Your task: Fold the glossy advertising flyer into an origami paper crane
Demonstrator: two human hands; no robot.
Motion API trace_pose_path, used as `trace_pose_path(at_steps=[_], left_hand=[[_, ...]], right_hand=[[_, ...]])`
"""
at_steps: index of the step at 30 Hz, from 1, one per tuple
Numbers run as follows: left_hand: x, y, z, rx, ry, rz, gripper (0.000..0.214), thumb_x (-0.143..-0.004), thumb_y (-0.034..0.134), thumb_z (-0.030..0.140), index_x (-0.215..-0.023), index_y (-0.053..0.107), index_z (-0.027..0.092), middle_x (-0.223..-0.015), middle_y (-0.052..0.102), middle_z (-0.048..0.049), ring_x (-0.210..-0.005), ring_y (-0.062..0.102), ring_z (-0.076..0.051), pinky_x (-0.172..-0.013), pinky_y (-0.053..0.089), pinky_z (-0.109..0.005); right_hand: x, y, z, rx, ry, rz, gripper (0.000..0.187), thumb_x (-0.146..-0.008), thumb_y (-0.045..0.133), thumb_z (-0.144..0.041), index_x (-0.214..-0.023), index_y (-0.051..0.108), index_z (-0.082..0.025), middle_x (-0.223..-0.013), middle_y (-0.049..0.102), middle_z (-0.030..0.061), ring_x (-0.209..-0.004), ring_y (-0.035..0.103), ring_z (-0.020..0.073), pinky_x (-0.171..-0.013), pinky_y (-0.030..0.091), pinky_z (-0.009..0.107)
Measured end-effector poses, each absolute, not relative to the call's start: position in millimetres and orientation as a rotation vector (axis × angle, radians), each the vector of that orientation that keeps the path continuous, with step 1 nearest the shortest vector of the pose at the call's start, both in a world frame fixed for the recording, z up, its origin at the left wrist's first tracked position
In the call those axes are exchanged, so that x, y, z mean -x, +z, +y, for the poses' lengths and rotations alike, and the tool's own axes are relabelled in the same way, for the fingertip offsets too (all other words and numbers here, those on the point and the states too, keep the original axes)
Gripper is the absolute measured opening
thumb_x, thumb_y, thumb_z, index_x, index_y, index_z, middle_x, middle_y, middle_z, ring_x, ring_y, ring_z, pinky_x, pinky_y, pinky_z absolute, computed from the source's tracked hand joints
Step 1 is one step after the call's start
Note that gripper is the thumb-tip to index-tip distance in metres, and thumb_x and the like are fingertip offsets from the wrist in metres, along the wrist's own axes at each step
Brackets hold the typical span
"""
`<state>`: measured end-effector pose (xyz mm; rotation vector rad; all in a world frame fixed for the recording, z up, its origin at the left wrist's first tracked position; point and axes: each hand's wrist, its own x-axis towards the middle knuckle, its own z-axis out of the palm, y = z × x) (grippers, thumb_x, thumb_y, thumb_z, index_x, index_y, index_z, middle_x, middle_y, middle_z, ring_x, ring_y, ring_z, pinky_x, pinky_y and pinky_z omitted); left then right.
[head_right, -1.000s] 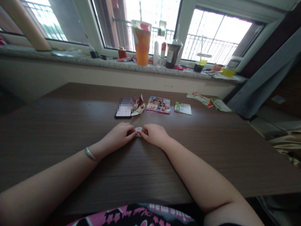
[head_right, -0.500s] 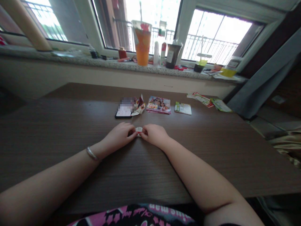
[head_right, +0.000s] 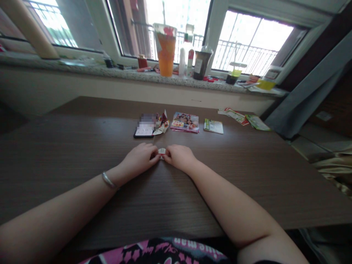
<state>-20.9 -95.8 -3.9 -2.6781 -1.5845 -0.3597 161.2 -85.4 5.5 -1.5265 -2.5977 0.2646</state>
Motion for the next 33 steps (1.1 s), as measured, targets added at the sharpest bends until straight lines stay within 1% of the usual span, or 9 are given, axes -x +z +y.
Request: trace_pose_path(at_steps=[6, 12, 20, 25, 30, 33], left_hand=[[19, -4, -96, 2.660, -0.337, -1.584, 0.021, -0.088, 0.050, 0.030, -0.076, 0.061, 0.017, -0.081, 0.063, -0.0075, -0.078, 0.056, -0.022, -0.069, 0.041, -0.032], [27, -2, -94, 2.788, -0.336, -1.497, 0.021, -0.089, 0.050, 0.033, -0.080, 0.061, 0.017, -0.084, 0.064, -0.0067, -0.082, 0.057, -0.021, -0.073, 0.042, -0.032], [24, -1, -95, 2.741, -0.309, -1.551, 0.022, -0.090, 0.048, 0.031, -0.079, 0.061, 0.017, -0.082, 0.064, -0.0067, -0.079, 0.058, -0.021, -0.072, 0.042, -0.032], [21, -1, -96, 2.706, -0.296, -1.554, 0.020, -0.091, 0.047, 0.030, -0.082, 0.059, 0.017, -0.084, 0.064, -0.0072, -0.078, 0.057, -0.021, -0.071, 0.041, -0.032], [20, -2, -97, 2.690, -0.296, -1.544, 0.018, -0.091, 0.047, 0.028, -0.084, 0.060, 0.017, -0.086, 0.063, -0.0070, -0.079, 0.056, -0.021, -0.071, 0.041, -0.032], [19, -1, -100, 2.673, -0.317, -1.428, 0.016, -0.091, 0.047, 0.022, -0.088, 0.062, 0.017, -0.087, 0.063, -0.0071, -0.081, 0.055, -0.021, -0.070, 0.041, -0.032]], right_hand=[[-159, 7, -85, 1.567, 0.253, -2.604, 0.024, -0.089, 0.051, -0.041, -0.083, 0.064, -0.022, -0.087, 0.070, 0.0033, -0.076, 0.062, 0.0175, -0.058, 0.033, 0.025], [-162, 4, -85, 1.537, 0.276, -2.598, 0.022, -0.087, 0.051, -0.040, -0.081, 0.063, -0.022, -0.085, 0.070, 0.0028, -0.075, 0.061, 0.0172, -0.057, 0.031, 0.025], [-165, 2, -83, 1.552, 0.287, -2.603, 0.022, -0.087, 0.052, -0.039, -0.082, 0.064, -0.021, -0.086, 0.070, 0.0038, -0.076, 0.061, 0.0174, -0.059, 0.032, 0.025], [-164, 3, -84, 1.559, 0.292, -2.596, 0.020, -0.087, 0.052, -0.037, -0.082, 0.063, -0.021, -0.085, 0.070, 0.0036, -0.076, 0.062, 0.0173, -0.059, 0.033, 0.025], [-164, 5, -87, 1.555, 0.282, -2.581, 0.017, -0.087, 0.053, -0.035, -0.093, 0.060, -0.021, -0.089, 0.071, 0.0033, -0.078, 0.063, 0.0178, -0.058, 0.032, 0.025], [-165, 5, -86, 1.528, 0.253, -2.598, 0.016, -0.088, 0.050, -0.035, -0.094, 0.058, -0.022, -0.090, 0.070, 0.0035, -0.079, 0.064, 0.0188, -0.057, 0.031, 0.025]])
